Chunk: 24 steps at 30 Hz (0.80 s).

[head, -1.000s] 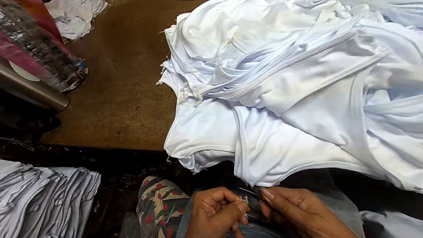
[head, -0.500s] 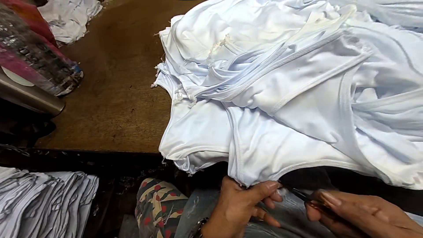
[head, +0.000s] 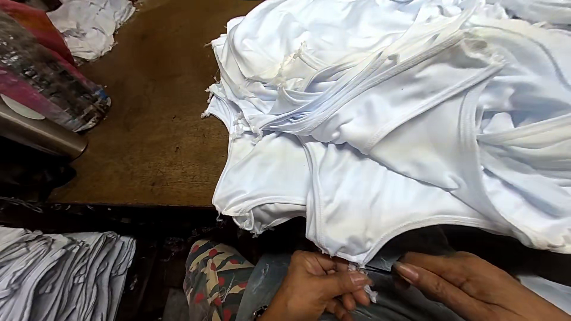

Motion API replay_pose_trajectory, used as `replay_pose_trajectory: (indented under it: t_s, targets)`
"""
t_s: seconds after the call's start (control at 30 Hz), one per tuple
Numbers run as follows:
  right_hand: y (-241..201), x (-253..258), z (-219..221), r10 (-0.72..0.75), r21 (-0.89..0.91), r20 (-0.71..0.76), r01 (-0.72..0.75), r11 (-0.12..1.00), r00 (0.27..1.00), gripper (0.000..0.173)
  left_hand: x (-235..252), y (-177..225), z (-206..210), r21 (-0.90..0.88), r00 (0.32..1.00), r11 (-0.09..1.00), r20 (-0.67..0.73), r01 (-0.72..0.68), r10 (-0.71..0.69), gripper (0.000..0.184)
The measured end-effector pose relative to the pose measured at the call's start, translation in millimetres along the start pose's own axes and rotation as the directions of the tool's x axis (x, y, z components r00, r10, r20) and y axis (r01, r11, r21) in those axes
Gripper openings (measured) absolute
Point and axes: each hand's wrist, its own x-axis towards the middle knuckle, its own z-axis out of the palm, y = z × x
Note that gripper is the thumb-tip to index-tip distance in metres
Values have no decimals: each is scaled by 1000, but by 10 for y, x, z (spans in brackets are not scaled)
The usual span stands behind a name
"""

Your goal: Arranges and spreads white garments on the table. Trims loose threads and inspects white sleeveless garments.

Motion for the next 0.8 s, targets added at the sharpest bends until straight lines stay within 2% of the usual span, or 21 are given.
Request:
replay_pose_trajectory:
  t_s: [0.2, 0.37, 0.5, 0.6, 0.7, 0.8]
  targets:
    - [1, 51, 38, -34, -85, -28, 31, 996, 999, 49, 6, 0, -28, 1, 1000, 1000, 19, 4, -4, 8]
    - [-57, 60, 74, -94, -261, -76, 71, 963, 993, 52, 13, 6, -41, 2, 1000, 1000, 18, 5, -5, 8]
    - [-34, 30, 122, -132, -327, -126, 84, 941, 983, 52, 8, 18, -47, -1, 1000, 1000, 26, 15, -15, 10]
    - [8, 7, 124, -103, -251, -116, 71, 965, 988, 51, -5, 19, -56, 8, 999, 1000, 34, 21, -21, 11]
    - [37, -24, 47, -16, -80, -30, 14, 997, 999, 50, -12, 28, -70, 9, 999, 1000, 21, 25, -26, 10]
    - [36, -22, 64, 28, 12, 18, -28, 1000, 999, 47, -22, 27, -70, 24, 999, 999, 39, 25, -26, 11]
